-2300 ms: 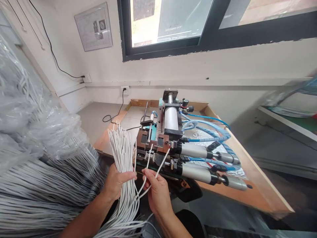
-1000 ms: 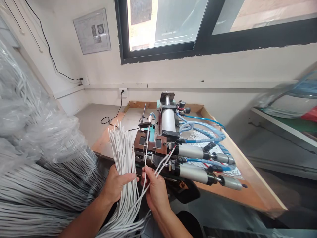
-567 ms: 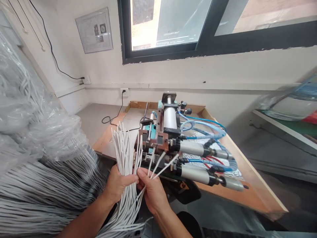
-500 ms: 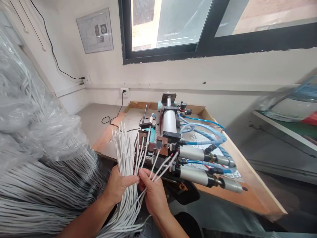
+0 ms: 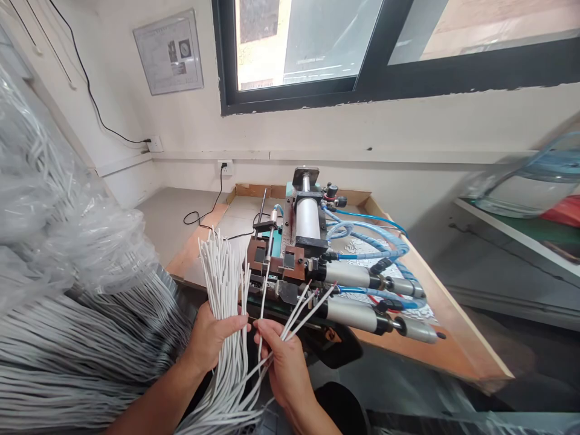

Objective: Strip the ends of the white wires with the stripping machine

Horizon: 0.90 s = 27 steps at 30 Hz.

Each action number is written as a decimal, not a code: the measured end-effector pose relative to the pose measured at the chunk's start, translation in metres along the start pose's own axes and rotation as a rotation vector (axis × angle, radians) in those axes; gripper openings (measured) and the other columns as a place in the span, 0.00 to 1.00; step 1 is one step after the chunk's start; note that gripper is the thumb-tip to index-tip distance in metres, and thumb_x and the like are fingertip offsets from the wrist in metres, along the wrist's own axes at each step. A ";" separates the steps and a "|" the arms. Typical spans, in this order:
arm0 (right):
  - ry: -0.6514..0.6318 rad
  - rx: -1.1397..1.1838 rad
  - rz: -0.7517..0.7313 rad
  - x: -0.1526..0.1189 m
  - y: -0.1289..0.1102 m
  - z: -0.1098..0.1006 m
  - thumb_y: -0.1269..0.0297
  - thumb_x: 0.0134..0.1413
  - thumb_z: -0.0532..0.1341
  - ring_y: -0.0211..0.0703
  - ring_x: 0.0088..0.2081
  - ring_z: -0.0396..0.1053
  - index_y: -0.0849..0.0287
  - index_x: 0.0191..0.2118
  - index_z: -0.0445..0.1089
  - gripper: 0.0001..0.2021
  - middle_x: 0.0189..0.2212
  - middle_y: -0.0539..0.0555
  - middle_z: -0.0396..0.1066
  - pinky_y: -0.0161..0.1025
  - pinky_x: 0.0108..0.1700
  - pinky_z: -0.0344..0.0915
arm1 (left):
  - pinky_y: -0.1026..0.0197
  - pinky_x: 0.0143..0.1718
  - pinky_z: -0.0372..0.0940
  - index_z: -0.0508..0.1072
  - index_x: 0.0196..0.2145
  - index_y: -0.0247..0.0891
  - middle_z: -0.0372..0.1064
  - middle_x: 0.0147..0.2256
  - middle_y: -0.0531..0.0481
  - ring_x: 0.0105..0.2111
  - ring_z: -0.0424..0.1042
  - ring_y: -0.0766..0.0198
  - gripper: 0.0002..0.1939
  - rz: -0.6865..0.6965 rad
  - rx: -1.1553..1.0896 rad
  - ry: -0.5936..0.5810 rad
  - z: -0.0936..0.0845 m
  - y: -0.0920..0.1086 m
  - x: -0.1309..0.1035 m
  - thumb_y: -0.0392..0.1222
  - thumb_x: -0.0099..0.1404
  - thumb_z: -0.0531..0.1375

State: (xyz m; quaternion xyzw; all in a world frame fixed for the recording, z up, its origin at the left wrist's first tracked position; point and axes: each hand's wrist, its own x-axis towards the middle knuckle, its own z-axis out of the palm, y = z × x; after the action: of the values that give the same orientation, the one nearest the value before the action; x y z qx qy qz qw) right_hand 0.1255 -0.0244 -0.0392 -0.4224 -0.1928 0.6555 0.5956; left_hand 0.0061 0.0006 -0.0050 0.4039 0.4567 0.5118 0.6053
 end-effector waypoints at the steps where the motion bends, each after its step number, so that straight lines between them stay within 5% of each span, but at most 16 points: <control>1: -0.008 -0.002 0.001 0.002 -0.001 0.000 0.59 0.36 0.67 0.29 0.16 0.50 0.64 0.22 0.71 0.11 0.15 0.47 0.61 0.30 0.19 0.45 | 0.61 0.27 0.65 0.73 0.28 0.33 0.70 0.23 0.53 0.22 0.68 0.64 0.10 -0.001 0.000 0.002 0.000 -0.001 0.000 0.32 0.44 0.66; 8: -0.175 -0.083 -0.041 0.010 -0.004 0.007 0.57 0.42 0.64 0.32 0.19 0.51 0.63 0.26 0.72 0.12 0.14 0.46 0.59 0.32 0.23 0.49 | 0.62 0.25 0.63 0.73 0.26 0.32 0.70 0.20 0.52 0.22 0.67 0.64 0.07 0.055 0.065 -0.059 0.005 0.001 -0.004 0.31 0.44 0.64; 13: -0.028 -0.118 -0.230 0.002 0.002 0.004 0.56 0.44 0.63 0.32 0.20 0.52 0.62 0.24 0.69 0.12 0.17 0.47 0.61 0.32 0.25 0.50 | 0.63 0.29 0.63 0.73 0.28 0.33 0.71 0.23 0.53 0.25 0.68 0.64 0.09 0.065 0.062 -0.073 0.004 0.002 -0.005 0.31 0.44 0.65; 27: 0.030 0.022 -0.038 0.009 -0.008 0.003 0.57 0.37 0.66 0.32 0.18 0.53 0.62 0.23 0.68 0.12 0.14 0.46 0.61 0.32 0.22 0.50 | 0.64 0.24 0.62 0.72 0.27 0.32 0.69 0.20 0.53 0.21 0.65 0.66 0.10 0.014 0.075 -0.035 0.000 -0.004 -0.001 0.31 0.43 0.65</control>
State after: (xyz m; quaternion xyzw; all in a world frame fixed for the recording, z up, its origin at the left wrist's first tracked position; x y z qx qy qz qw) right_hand 0.1282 -0.0132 -0.0345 -0.4220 -0.1846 0.6397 0.6153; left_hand 0.0074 -0.0007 -0.0089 0.4381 0.4621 0.4914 0.5941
